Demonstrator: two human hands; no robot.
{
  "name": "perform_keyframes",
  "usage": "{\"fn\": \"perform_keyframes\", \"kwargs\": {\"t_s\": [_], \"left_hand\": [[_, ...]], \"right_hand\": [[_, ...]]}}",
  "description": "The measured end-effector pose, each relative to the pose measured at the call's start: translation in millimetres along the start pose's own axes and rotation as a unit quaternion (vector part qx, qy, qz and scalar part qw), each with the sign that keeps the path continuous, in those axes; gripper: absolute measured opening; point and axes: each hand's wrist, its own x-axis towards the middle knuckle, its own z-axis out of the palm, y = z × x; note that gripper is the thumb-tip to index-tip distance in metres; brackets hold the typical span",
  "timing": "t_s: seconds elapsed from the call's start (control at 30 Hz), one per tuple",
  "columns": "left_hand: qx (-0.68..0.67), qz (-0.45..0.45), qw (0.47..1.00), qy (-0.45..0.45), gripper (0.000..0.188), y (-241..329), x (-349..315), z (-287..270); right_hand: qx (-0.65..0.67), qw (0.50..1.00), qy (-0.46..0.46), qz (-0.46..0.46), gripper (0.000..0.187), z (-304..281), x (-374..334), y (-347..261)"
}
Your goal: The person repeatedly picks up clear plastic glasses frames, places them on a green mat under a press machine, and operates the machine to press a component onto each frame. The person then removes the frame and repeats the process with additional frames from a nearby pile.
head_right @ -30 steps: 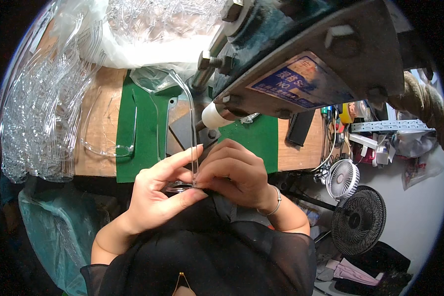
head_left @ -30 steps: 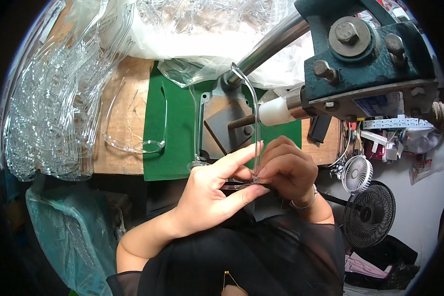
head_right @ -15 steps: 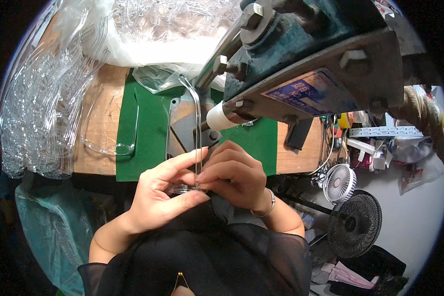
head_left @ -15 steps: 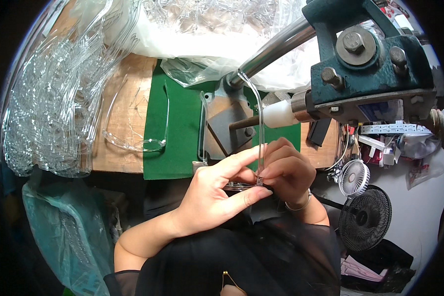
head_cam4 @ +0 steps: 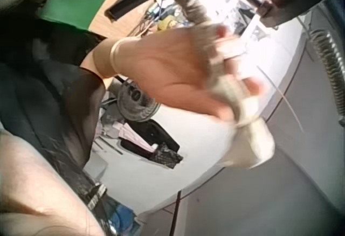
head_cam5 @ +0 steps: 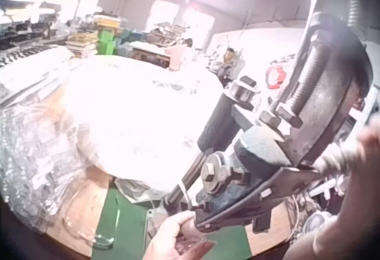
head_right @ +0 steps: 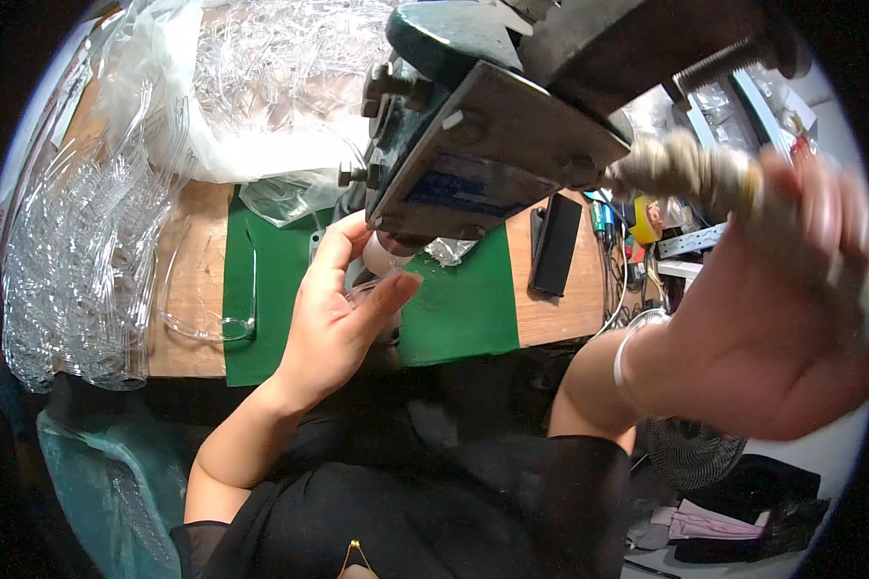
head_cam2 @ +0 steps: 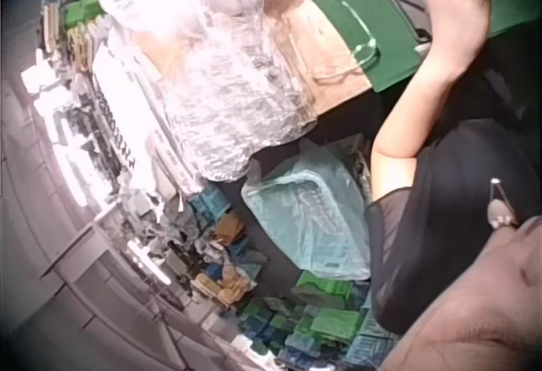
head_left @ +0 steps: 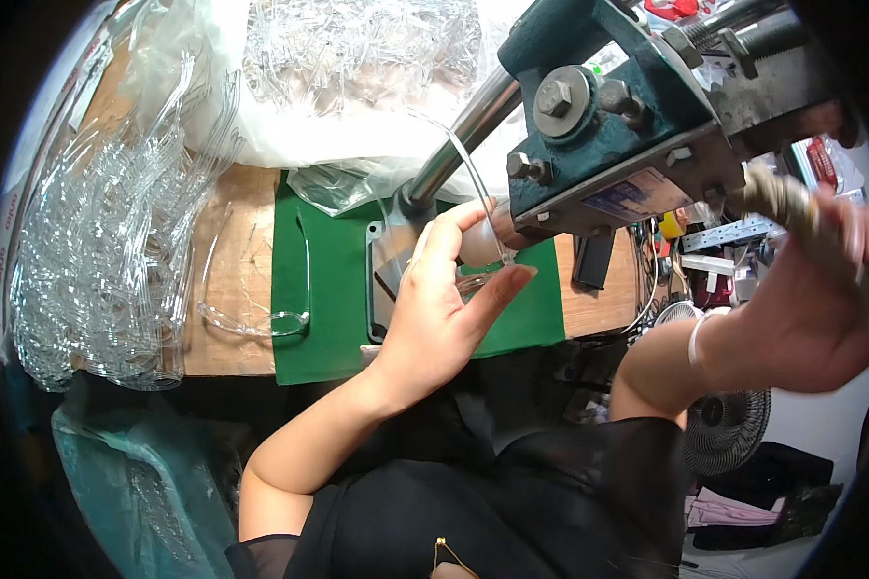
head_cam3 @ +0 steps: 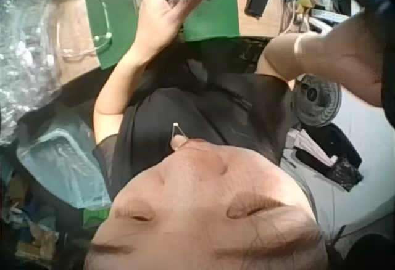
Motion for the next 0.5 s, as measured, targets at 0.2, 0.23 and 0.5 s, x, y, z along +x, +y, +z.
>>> {"fn": "perform_keyframes", "kwargs": {"t_s": [0.2,0.23,0.5], "left_hand": [[-0.079,0.022,0.997,0.009,0.039,-14.5,6.6,10.8],[-0.096,0.006,0.995,0.010,0.039,-12.3,5.9,9.4],[0.173,0.096,0.978,0.062,0.042,-2.9,3.4,10.0]], "right_hand": [[0.060,0.996,-0.061,-0.023,0.032,-34.3,-57.0,-15.5],[0.046,0.997,-0.061,-0.028,0.034,-31.4,-56.2,-12.6],[0.125,0.989,-0.079,0.023,0.034,-24.1,-43.5,-17.0]]}}
